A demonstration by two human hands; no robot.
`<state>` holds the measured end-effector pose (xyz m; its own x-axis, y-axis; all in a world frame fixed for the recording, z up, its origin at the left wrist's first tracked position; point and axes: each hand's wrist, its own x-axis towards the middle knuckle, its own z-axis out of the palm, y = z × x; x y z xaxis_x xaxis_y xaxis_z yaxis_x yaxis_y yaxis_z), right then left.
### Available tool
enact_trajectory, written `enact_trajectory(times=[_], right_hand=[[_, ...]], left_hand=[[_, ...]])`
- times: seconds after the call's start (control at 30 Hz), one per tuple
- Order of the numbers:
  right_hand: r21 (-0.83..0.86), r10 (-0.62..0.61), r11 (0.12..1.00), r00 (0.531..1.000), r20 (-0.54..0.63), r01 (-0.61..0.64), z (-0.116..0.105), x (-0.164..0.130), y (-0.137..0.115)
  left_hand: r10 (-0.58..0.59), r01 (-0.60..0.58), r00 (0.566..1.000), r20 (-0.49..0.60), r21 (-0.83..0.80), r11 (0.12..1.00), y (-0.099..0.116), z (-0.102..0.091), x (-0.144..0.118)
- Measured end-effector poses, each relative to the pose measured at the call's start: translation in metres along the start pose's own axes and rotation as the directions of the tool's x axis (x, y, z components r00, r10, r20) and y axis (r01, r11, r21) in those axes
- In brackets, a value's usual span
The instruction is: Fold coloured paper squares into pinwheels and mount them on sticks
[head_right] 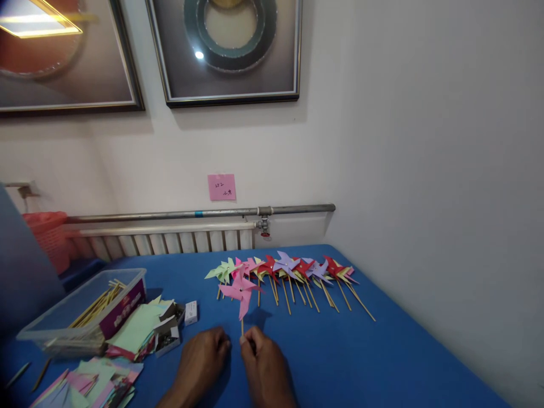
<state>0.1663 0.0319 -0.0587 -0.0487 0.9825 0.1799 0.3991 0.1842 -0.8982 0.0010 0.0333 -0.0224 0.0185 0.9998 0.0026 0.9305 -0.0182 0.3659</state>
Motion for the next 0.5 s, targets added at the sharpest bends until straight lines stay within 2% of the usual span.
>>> enact_trajectory(times=[0.13,0.23,0.5], right_hand=[[-0.189,0.014,0.982,1.0,0.017,-0.01,-0.002,0.005,-0.001],[-0.301,0.041,0.953,0.999,0.029,-0.03,0.0,0.005,-0.006],[-0.421,0.047,0.907,0.999,0.019,-0.034,0.004,0.002,-0.012]], left_hand=[[-0.03,0.031,0.999,-0.019,0.094,0.995,0.004,0.004,-0.001],[-0.031,0.032,0.999,-0.015,0.102,0.994,0.004,0.006,0.0],[-0.005,0.006,1.0,-0.023,0.081,0.997,0.002,0.005,0.001]])
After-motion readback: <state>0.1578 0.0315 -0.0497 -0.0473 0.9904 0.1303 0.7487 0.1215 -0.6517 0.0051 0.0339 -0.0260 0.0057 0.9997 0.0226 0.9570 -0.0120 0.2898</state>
